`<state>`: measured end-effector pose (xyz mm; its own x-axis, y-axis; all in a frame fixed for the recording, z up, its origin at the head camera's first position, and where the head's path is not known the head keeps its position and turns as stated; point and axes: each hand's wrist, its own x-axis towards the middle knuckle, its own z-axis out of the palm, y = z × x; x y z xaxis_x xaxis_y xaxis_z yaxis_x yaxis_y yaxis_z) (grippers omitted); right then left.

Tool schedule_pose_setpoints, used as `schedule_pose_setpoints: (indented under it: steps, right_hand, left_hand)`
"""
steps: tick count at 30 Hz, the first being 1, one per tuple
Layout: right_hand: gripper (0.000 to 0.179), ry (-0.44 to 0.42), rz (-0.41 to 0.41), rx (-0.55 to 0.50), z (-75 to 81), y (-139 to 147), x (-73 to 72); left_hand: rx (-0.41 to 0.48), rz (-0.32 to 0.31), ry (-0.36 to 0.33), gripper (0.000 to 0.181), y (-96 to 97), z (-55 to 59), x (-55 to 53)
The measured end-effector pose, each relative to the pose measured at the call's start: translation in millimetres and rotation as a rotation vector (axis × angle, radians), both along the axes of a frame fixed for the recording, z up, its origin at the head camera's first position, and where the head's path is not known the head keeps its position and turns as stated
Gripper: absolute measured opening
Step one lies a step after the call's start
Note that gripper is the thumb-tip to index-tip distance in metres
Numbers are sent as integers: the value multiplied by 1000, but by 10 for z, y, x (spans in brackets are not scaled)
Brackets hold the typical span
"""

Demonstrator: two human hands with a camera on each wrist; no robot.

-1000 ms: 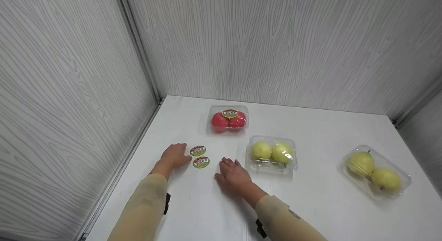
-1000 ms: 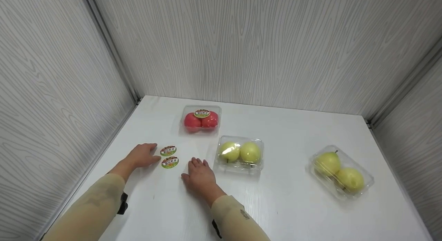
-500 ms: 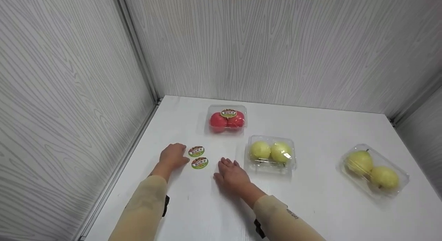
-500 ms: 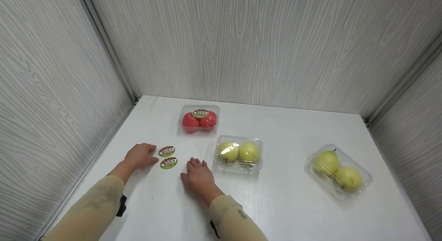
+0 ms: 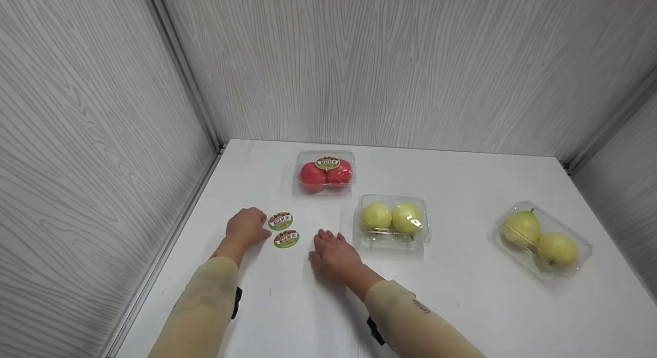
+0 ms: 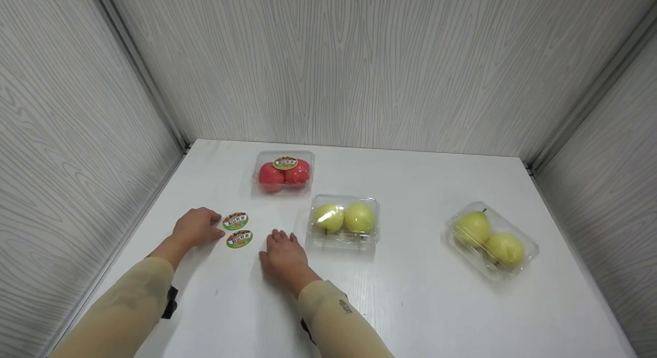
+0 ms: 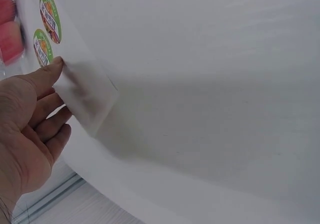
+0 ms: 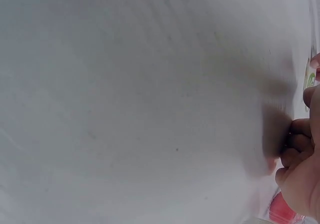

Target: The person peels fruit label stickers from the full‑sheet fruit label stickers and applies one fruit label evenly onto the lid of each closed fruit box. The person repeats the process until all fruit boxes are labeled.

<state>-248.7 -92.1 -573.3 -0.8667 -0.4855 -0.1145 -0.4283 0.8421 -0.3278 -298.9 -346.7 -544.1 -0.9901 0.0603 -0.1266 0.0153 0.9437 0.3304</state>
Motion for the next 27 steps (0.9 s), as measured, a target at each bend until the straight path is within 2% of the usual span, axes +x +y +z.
schedule_pose_setpoints:
  steps: [4, 12, 19, 27]
  right_hand:
    - [57, -2, -7, 8, 9, -10, -17]
    - [55, 11, -8, 11, 18, -10, 0]
    - [55, 3, -15, 19, 17, -12, -9]
    - [55, -7, -21, 4, 0, -3, -7]
  left_hand:
    - [20, 6, 31, 48, -6, 25, -5]
    - [62, 19, 4, 54, -18, 77, -8]
    - [121, 2, -69, 58, -68, 151, -62]
    - [277, 42, -186, 54, -99, 225, -157]
